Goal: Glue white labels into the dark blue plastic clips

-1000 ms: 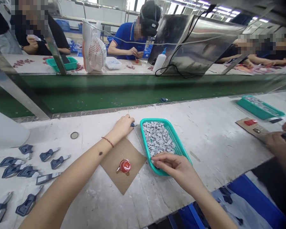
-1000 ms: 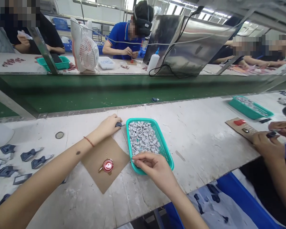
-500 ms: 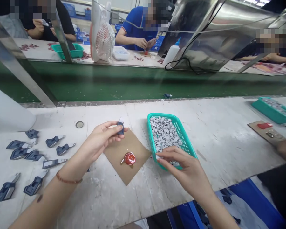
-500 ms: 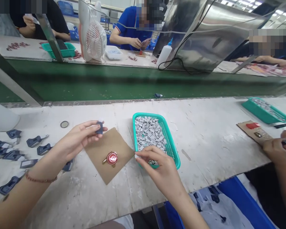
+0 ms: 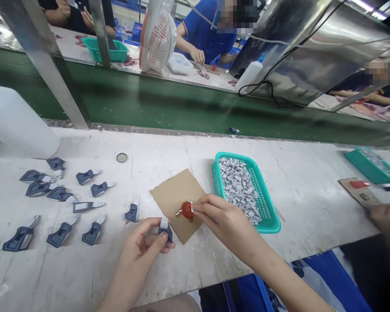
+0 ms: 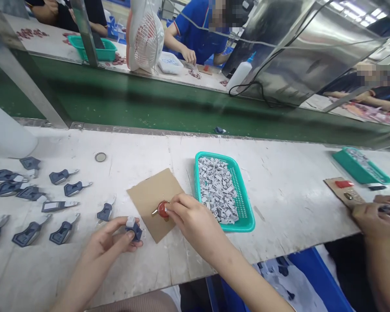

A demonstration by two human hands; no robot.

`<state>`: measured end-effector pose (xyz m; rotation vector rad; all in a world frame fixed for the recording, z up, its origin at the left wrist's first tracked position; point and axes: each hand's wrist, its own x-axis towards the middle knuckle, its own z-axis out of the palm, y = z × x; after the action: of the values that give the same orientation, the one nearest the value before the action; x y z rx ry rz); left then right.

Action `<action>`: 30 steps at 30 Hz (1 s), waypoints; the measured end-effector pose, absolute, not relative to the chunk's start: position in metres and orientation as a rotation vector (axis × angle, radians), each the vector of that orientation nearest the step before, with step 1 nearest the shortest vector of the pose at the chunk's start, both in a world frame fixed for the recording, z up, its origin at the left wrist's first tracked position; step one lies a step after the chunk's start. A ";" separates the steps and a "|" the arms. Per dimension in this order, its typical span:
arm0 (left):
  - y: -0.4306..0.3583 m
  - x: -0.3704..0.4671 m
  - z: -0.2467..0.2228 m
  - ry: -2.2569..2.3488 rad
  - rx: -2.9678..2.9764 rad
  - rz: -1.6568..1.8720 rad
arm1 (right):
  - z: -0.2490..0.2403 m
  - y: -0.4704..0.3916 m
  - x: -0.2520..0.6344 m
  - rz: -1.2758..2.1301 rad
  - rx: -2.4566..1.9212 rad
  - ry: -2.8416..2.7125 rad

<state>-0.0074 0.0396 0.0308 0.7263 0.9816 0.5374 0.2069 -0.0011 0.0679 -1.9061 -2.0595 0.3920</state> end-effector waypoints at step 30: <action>0.027 0.024 0.034 0.717 0.727 0.665 | 0.092 -0.012 0.197 1.228 -1.578 -0.970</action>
<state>0.0244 0.0271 0.0338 0.7267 0.7173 0.6649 0.1974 -0.0121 0.0922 -1.5779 -0.9705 1.2277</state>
